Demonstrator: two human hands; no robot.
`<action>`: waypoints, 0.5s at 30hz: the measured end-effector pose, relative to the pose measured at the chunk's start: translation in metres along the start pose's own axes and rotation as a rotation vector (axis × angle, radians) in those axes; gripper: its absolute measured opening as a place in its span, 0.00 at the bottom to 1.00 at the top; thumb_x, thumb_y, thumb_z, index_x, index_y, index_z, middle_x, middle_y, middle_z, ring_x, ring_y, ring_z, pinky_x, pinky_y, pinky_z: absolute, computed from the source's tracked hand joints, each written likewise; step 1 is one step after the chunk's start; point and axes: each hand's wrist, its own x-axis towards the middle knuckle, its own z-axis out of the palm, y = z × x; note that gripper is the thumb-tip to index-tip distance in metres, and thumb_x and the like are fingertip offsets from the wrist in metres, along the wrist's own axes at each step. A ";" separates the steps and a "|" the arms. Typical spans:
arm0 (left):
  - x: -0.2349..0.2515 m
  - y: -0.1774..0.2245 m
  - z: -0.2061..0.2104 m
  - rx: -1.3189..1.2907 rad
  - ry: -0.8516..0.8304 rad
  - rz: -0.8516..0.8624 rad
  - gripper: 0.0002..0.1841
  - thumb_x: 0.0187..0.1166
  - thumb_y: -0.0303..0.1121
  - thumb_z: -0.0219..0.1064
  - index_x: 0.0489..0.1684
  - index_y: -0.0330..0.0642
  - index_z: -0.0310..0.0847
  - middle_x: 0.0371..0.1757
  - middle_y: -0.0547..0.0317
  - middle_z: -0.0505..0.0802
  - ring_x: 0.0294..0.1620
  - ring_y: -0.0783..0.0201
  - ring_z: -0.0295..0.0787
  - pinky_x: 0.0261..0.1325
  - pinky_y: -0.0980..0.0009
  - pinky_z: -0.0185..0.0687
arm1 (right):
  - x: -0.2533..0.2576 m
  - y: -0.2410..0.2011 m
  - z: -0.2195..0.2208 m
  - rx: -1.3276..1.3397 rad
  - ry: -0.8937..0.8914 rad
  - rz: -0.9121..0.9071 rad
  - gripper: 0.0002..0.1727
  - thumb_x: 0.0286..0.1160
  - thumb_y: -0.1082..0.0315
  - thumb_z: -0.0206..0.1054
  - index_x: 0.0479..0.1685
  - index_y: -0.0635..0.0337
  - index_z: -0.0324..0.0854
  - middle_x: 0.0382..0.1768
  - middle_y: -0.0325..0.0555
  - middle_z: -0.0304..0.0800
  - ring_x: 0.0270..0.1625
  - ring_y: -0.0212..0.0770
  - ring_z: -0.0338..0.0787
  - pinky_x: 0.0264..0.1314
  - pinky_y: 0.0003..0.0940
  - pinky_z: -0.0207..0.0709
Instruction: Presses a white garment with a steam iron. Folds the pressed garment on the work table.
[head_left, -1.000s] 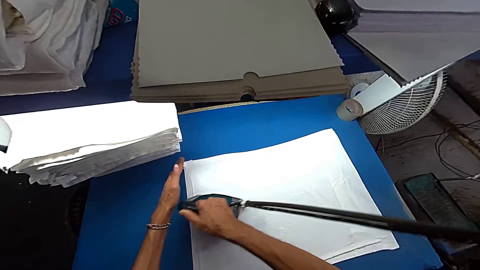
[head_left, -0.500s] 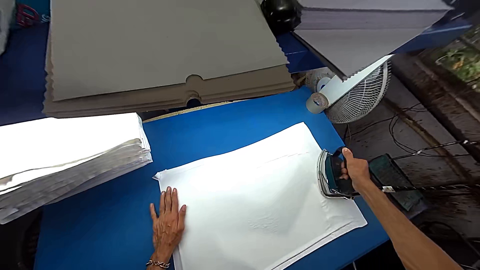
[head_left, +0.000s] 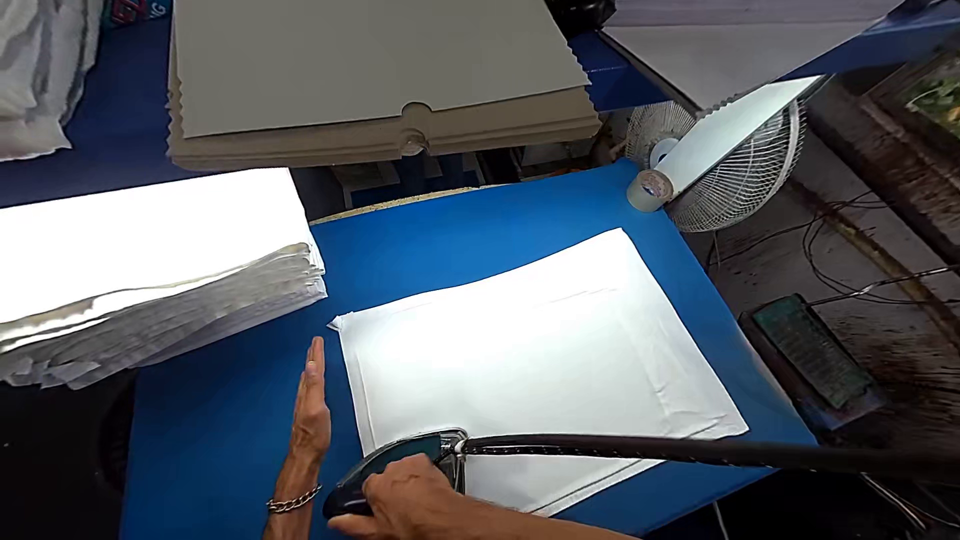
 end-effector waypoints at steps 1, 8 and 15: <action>-0.006 0.001 0.005 0.094 0.029 0.043 0.40 0.90 0.60 0.25 0.96 0.46 0.49 0.97 0.61 0.54 0.98 0.63 0.40 0.97 0.52 0.33 | -0.008 0.004 0.000 0.000 0.001 0.014 0.42 0.82 0.27 0.46 0.34 0.61 0.84 0.29 0.55 0.88 0.39 0.58 0.91 0.40 0.59 0.80; -0.075 -0.039 0.078 0.790 0.047 0.307 0.40 0.91 0.58 0.32 0.93 0.36 0.55 0.94 0.43 0.61 0.96 0.46 0.48 0.92 0.30 0.32 | -0.145 0.164 -0.070 0.046 0.586 0.557 0.38 0.80 0.27 0.50 0.29 0.49 0.88 0.25 0.44 0.88 0.36 0.49 0.92 0.40 0.58 0.83; -0.085 -0.079 0.057 0.861 0.069 0.305 0.39 0.91 0.58 0.28 0.96 0.43 0.51 0.95 0.50 0.59 0.97 0.50 0.46 0.92 0.31 0.30 | -0.316 0.357 -0.151 0.474 1.134 0.990 0.44 0.80 0.25 0.49 0.24 0.62 0.79 0.15 0.47 0.75 0.15 0.45 0.76 0.22 0.49 0.78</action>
